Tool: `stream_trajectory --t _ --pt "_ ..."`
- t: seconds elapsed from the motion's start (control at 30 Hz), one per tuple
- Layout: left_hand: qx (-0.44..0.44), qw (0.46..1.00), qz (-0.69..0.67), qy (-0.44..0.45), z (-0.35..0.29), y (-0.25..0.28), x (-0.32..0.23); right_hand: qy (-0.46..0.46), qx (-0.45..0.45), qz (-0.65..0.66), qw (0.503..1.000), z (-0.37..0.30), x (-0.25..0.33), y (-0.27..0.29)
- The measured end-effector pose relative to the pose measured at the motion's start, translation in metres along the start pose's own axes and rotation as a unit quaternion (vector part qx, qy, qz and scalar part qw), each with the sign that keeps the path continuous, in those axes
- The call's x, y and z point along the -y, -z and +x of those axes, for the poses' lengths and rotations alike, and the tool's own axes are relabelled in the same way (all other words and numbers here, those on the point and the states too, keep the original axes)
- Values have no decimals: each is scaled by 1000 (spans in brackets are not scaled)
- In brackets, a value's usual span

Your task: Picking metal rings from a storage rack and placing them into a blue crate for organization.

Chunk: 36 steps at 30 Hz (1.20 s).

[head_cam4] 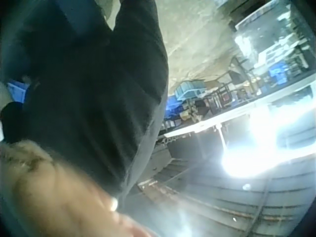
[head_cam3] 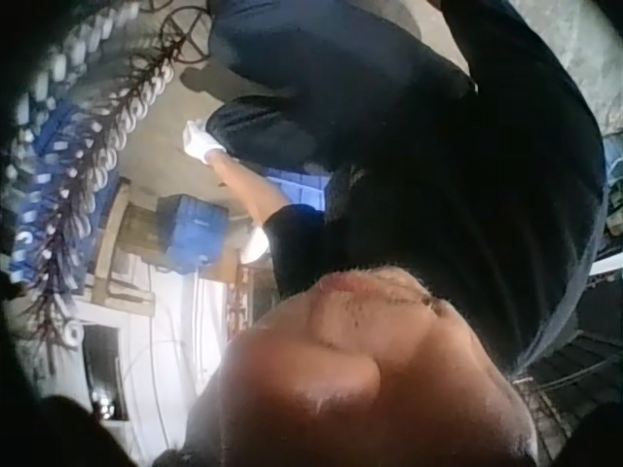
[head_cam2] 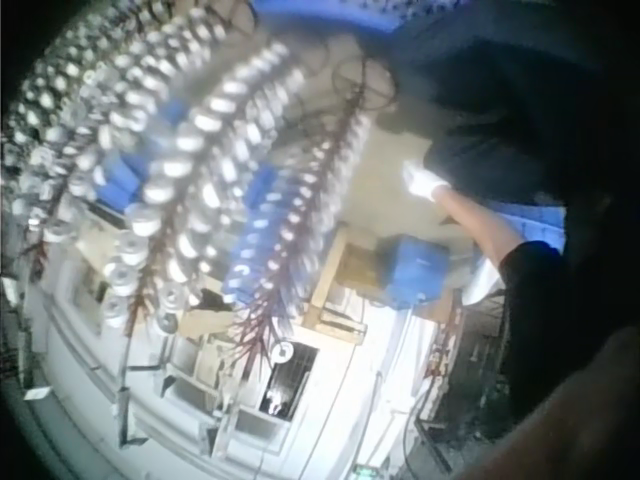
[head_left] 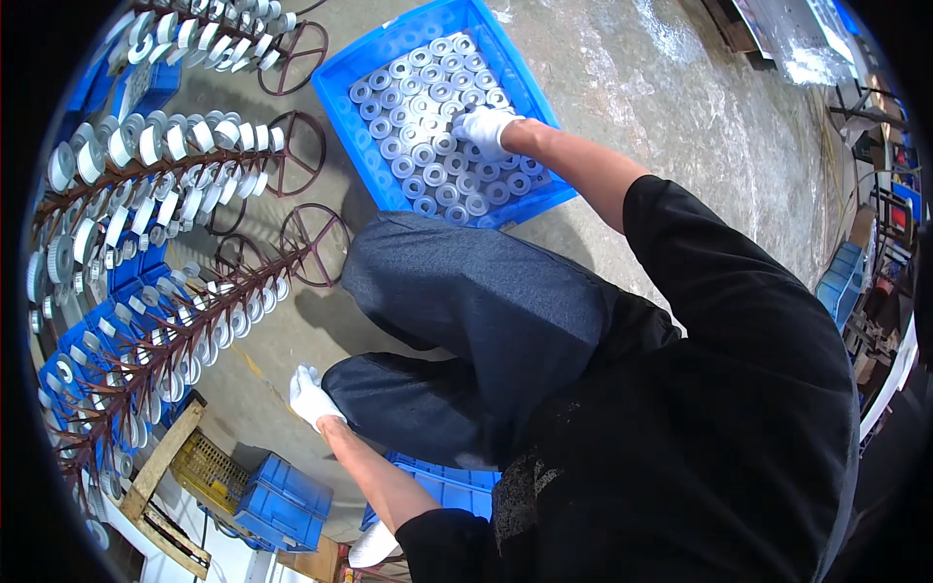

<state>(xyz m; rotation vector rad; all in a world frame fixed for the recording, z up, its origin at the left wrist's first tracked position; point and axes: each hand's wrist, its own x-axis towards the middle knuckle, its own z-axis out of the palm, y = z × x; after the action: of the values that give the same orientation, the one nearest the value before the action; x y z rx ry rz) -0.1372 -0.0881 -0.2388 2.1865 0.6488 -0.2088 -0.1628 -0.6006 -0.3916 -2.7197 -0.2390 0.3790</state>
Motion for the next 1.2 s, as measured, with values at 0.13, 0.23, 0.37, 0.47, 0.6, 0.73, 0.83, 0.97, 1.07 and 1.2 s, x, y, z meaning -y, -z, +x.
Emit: stream_trajectory --t 0.13,0.23,0.37,0.47,0.6,0.73,0.83,0.97,1.07,1.2 --pt "2 1000 2 6 2 1 0 -9 8 4 1000 2 -1 -2" --pt "3 1000 1 8 2 1 1 -16 17 5 1000 2 1 0" --pt "4 1000 -6 4 2 2 2 -27 36 3 999 1 5 4" --pt "2 1000 18 1 2 0 -1 7 -14 -1 1000 -1 0 -1" --pt "-4 1000 24 1 0 -1 -2 -2 3 -2 1000 0 2 2" --pt "-9 1000 16 1 -1 -1 -3 -30 39 -6 999 2 6 5" --pt "0 1000 4 -1 0 -2 -2 -51 53 -13 997 2 6 1" --pt "-8 1000 6 3 -3 -3 -4 -36 25 -10 999 1 1 -8" --pt "-8 1000 5 1 -1 -4 -4 -44 14 2 999 7 -5 -20" --pt "-1 1000 8 -5 1 -4 -3 -88 14 40 995 8 -10 -27"
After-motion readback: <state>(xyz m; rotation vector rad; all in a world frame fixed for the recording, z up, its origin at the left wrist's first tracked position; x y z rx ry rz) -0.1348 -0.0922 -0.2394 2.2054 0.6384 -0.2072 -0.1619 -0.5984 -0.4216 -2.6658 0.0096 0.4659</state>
